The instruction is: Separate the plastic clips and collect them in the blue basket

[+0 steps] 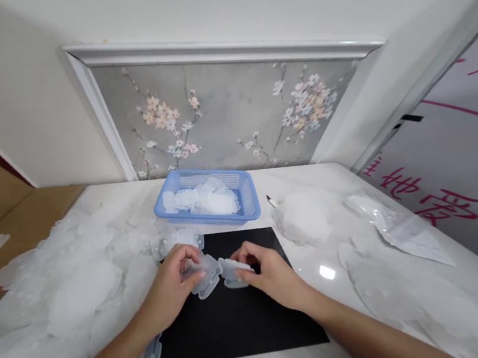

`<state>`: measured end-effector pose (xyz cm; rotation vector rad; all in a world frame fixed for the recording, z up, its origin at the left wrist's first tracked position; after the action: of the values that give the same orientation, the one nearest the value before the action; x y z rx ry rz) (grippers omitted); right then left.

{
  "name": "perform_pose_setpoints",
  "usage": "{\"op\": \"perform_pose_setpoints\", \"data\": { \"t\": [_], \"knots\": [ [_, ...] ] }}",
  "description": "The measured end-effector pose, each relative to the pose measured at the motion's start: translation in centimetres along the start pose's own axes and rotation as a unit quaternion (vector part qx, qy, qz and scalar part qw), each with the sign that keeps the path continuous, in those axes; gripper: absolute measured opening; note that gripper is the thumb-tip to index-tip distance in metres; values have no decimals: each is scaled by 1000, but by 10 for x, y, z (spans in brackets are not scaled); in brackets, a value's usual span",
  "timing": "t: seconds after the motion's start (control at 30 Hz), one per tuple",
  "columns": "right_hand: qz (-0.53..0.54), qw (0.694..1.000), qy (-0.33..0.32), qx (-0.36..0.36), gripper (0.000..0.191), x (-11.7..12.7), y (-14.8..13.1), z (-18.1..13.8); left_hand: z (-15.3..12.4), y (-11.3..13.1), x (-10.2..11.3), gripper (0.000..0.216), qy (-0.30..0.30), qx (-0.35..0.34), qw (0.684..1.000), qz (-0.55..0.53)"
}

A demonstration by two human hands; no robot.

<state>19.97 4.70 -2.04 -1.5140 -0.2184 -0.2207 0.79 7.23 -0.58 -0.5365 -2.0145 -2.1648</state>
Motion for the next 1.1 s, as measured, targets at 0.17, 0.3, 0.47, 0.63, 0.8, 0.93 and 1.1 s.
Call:
{"op": "perform_pose_setpoints", "data": {
  "t": [0.17, 0.3, 0.47, 0.63, 0.8, 0.93, 1.1],
  "knots": [
    [344, 923, -2, -172, 30, 2, 22, 2, 1, -10, -4, 40, -64, 79, 993, -59],
    [413, 883, -32, -221, 32, 3, 26, 3, 0, -13, -7, 44, -82, 169, 971, -145],
    [410, 883, -45, -224, 25, 3, 26, 1, 1, -14, -7, 39, -64, 220, 939, -258],
    [387, 899, -55, -200, 28, 4, 23, -1, 2, -13, -8, 45, -79, 221, 925, -299],
    [308, 942, -59, -123, 70, 6, 17, -4, 1, -13, -7, 50, -96, 217, 923, -302],
    [219, 970, -99, -36, 72, 2, 10, -6, 1, -13, -6, 57, -98, 209, 929, -288],
    [129, 989, -74, -17, 44, 4, 14, -6, 1, -15, -5, 64, -93, 207, 935, -273]
  ]
}}
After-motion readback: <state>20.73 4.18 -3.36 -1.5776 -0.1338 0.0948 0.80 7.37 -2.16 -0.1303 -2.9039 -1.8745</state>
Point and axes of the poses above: each hand's wrist, its own z-axis towards the middle knuckle, its own x-axis out of the back of the hand, y = z × x, the point moved 7 cm from there along z, towards the middle knuckle, and after that the axes turned 10 degrees about y, right-handed, at the moved point
